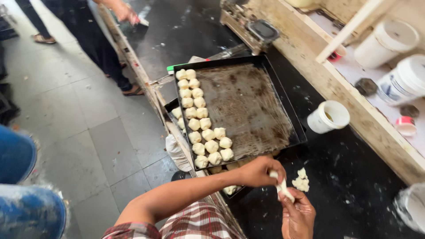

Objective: The person cuts sections of dough using a bench scraper, rolls the pieces into small balls by hand, and places them onto a large metal tray.

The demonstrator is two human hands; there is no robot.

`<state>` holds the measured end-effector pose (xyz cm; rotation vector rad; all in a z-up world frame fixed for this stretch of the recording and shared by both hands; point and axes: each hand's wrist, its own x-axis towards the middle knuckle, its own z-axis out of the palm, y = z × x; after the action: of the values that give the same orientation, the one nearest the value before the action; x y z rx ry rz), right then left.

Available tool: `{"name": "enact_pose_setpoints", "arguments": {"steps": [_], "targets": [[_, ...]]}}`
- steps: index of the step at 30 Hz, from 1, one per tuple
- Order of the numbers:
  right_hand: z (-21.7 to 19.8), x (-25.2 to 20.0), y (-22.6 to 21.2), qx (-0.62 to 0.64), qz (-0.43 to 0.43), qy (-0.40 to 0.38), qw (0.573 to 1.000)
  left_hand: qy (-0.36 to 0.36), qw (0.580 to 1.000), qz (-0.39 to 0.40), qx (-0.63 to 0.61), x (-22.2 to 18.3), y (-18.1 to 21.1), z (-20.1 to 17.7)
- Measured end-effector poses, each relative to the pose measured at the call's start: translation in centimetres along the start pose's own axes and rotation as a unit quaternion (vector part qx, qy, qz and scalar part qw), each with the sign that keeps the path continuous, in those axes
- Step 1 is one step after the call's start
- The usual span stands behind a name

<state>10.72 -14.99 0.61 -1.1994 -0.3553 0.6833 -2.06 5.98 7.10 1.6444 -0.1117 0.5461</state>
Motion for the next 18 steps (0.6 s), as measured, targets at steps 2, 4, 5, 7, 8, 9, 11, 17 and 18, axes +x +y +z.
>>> {"name": "enact_pose_setpoints", "arguments": {"steps": [2,4,5,7,8,9,11,17,18], "targets": [[-3.6,-1.1,1.0,0.038,-0.030,-0.098,0.994,0.025,0.998,-0.013,-0.054,1.2,-2.7,0.1],[-6.0,-1.0,0.5,0.099,-0.054,-0.207,0.972,0.126,0.989,-0.021,0.070,2.3,-4.2,-1.6],[-6.8,-1.2,-0.3,0.138,-0.056,-0.263,0.953,0.178,0.975,-0.027,0.128,2.8,-4.5,-2.0],[-5.3,-1.3,-1.4,0.123,0.008,-0.179,0.976,0.122,0.982,-0.120,-0.082,2.7,-3.8,-3.9],[-3.4,-0.5,-2.0,0.068,0.074,-0.036,0.994,0.090,0.965,-0.165,-0.184,2.4,-3.1,-5.0],[-1.5,-0.8,-2.3,0.012,0.143,0.110,0.983,0.065,0.959,-0.180,-0.208,1.7,-2.3,-5.4],[2.7,-1.4,-2.0,-0.030,0.121,0.074,0.989,0.019,0.944,-0.204,-0.258,0.5,-0.7,-5.6],[12.1,-1.9,-5.3,-0.353,-0.151,0.036,0.923,-0.036,0.999,-0.026,0.003,-2.5,-0.1,-5.2],[13.6,-2.0,-6.0,-0.473,-0.242,0.054,0.845,-0.007,0.997,-0.044,-0.064,-2.7,-0.4,-5.1]]}}
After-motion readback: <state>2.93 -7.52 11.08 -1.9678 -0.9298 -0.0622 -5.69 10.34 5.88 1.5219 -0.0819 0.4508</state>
